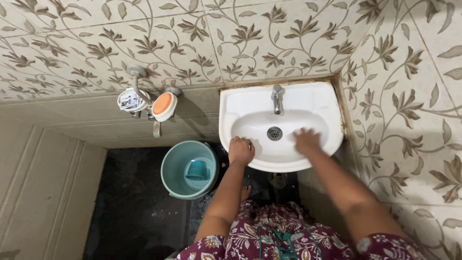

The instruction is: The person scrubs the interior and rim of a white bathroom sink using a sponge and water from the tap. They repeatedly wipe the basin and faucet area, rinse the sponge, and continue scrubbing until the end of the clip.

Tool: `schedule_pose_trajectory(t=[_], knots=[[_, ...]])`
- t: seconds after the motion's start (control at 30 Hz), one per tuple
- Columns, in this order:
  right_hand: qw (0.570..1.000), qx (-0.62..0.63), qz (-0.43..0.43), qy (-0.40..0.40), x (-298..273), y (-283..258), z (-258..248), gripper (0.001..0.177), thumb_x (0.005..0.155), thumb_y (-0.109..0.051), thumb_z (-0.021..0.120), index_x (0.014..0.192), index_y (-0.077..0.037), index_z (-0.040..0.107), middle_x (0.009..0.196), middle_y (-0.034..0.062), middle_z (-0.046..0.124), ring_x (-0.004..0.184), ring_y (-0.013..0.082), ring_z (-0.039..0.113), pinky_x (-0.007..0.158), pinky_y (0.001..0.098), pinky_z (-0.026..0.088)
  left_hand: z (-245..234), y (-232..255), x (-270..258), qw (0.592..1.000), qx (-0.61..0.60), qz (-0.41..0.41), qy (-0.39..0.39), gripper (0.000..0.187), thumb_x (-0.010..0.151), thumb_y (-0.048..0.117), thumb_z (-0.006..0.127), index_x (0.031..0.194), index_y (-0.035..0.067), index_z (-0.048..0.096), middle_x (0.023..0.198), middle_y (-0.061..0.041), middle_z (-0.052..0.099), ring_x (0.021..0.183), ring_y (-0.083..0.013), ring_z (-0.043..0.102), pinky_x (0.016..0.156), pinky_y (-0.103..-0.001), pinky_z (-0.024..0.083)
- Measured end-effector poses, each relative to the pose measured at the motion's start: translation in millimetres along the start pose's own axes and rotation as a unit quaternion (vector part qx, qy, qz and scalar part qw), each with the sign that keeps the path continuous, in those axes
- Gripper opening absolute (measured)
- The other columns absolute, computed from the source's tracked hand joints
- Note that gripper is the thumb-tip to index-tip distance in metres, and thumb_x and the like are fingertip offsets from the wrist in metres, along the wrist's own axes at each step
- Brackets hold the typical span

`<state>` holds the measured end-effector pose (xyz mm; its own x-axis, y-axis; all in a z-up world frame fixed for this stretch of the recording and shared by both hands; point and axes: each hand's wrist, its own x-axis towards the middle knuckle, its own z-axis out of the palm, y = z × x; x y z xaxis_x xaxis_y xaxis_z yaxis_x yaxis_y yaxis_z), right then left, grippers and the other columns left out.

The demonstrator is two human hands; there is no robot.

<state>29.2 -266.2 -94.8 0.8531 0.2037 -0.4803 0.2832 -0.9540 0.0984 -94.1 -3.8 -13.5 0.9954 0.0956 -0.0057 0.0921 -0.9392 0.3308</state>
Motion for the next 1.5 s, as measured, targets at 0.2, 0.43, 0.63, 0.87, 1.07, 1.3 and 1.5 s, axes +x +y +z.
schedule_pose_trajectory(t=[0.2, 0.43, 0.63, 0.87, 1.07, 1.3, 1.5], knots=[[0.99, -0.1, 0.001, 0.098, -6.4, 35.0, -10.8, 0.049, 0.099, -0.022, 0.053, 0.147, -0.031, 0.059, 0.153, 0.0046, 0.049, 0.139, 0.0316, 0.043, 0.113, 0.0596, 0.031, 5.3, -3.3, 0.8, 0.999, 0.0, 0.013, 0.029, 0.023, 0.091, 0.024, 0.06, 0.09, 0.01, 0.078, 0.097, -0.008, 0.073, 0.102, -0.03, 0.059, 0.096, -0.043, 0.043], [0.981, 0.155, -0.104, 0.044, -23.0, -83.4, 27.6, 0.064, 0.09, -0.05, 0.063, 0.151, -0.036, 0.049, 0.159, 0.0111, 0.039, 0.141, 0.0391, 0.04, 0.114, 0.0557, 0.036, 5.1, -1.7, 0.7, 1.0, 0.01, 0.01, 0.015, 0.024, 0.09, 0.025, 0.06, 0.088, 0.01, 0.078, 0.097, -0.008, 0.073, 0.102, -0.0299, 0.06, 0.097, -0.043, 0.043], [0.995, 0.092, -0.03, -0.022, -25.6, -34.9, -1.1, 0.053, 0.096, -0.047, 0.056, 0.148, -0.038, 0.051, 0.155, 0.0081, 0.042, 0.143, 0.0379, 0.038, 0.114, 0.0641, 0.032, 4.1, -3.1, 1.3, 1.0, 0.009, 0.009, 0.016, 0.024, 0.091, 0.024, 0.06, 0.088, 0.009, 0.078, 0.095, -0.008, 0.073, 0.102, -0.0301, 0.06, 0.097, -0.042, 0.043], [0.997, -0.045, 0.016, 0.064, -40.7, -1.6, -10.7, 0.054, 0.1, -0.023, 0.046, 0.155, -0.02, 0.049, 0.157, 0.012, 0.044, 0.144, 0.0354, 0.04, 0.114, 0.0568, 0.033, 3.0, -0.7, 0.8, 1.0, 0.009, 0.003, 0.007, 0.026, 0.093, 0.024, 0.059, 0.089, 0.008, 0.078, 0.096, -0.008, 0.073, 0.102, -0.0298, 0.059, 0.098, -0.041, 0.043], [0.986, 0.144, -0.078, -0.018, -24.2, -88.5, 16.3, 0.058, 0.099, -0.05, 0.053, 0.154, -0.036, 0.044, 0.166, 0.0109, 0.026, 0.148, 0.0437, 0.029, 0.12, 0.0592, 0.025, 1.0, 1.3, 1.0, 1.0, 0.014, 0.003, 0.005, 0.025, 0.091, 0.025, 0.06, 0.09, 0.009, 0.078, 0.096, -0.009, 0.073, 0.102, -0.0296, 0.059, 0.097, -0.041, 0.043], [0.997, 0.075, -0.007, -0.017, -18.1, -30.3, -1.6, 0.059, 0.095, -0.041, 0.054, 0.152, -0.038, 0.041, 0.161, 0.0095, 0.027, 0.142, 0.0406, 0.031, 0.113, 0.0643, 0.028, 1.0, 1.0, 0.9, 1.0, 0.017, 0.003, 0.001, 0.024, 0.09, 0.024, 0.06, 0.091, 0.01, 0.078, 0.096, -0.009, 0.073, 0.102, -0.0303, 0.059, 0.095, -0.043, 0.043], [0.991, 0.12, 0.047, 0.042, -8.2, -4.9, -1.6, 0.057, 0.095, -0.033, 0.055, 0.151, -0.034, 0.051, 0.15, 0.0096, 0.048, 0.137, 0.039, 0.044, 0.108, 0.0624, 0.038, 3.5, 0.1, 0.5, 1.0, 0.013, 0.003, 0.011, 0.025, 0.091, 0.025, 0.06, 0.089, 0.009, 0.078, 0.095, -0.009, 0.073, 0.102, -0.03, 0.06, 0.096, -0.042, 0.044]])
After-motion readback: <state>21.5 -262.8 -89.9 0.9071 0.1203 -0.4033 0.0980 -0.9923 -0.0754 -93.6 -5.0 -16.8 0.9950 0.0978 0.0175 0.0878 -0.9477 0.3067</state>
